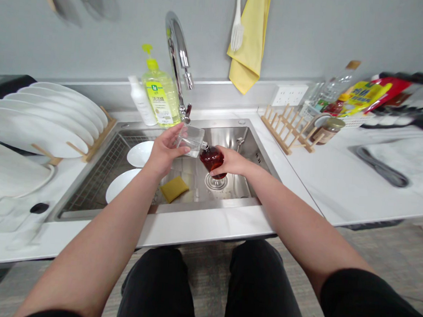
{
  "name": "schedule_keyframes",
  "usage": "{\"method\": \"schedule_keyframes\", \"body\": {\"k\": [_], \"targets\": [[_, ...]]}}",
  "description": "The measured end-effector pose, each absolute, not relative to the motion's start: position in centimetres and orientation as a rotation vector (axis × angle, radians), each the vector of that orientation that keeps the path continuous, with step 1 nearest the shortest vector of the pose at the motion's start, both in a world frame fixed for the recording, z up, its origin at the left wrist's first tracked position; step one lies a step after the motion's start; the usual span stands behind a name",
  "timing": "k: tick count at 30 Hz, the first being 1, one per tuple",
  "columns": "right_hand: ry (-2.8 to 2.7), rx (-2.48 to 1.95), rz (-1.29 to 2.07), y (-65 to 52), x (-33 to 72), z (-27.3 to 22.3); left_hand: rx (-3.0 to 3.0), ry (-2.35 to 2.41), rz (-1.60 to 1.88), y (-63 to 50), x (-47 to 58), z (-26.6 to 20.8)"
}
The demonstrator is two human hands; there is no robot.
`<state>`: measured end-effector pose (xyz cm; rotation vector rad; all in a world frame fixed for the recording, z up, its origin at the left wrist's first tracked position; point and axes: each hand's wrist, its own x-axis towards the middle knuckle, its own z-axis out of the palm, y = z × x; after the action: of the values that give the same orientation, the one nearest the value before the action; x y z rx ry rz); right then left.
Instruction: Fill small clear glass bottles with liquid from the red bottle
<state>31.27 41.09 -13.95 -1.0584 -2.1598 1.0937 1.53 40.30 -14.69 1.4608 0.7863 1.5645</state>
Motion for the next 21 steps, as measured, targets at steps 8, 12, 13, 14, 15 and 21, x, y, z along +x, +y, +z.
{"method": "schedule_keyframes", "body": {"k": [8, 12, 13, 14, 15, 21], "targets": [[-2.167, -1.073, 1.090, 41.08, 31.24, -13.80, 1.488, 0.777, 1.566, 40.33, 1.49, -14.74], [-2.173, -1.076, 1.085, 41.06, 31.27, -13.80, 1.468, 0.801, 1.580, 40.17, 1.60, -14.50], [-2.172, -1.075, 1.083, 41.06, 31.28, -13.81, 1.466, 0.806, 1.583, 40.14, 1.63, -14.46], [-2.169, -1.074, 1.083, 41.06, 31.28, -13.82, 1.467, 0.807, 1.584, 40.10, 1.66, -14.41], [-2.166, -1.073, 1.084, 41.06, 31.28, -13.84, 1.468, 0.807, 1.584, 40.07, 1.69, -14.38], [-2.163, -1.057, 1.111, 41.06, 31.28, -13.97, 1.485, 0.792, 1.588, 39.89, 1.79, -14.19]]}}
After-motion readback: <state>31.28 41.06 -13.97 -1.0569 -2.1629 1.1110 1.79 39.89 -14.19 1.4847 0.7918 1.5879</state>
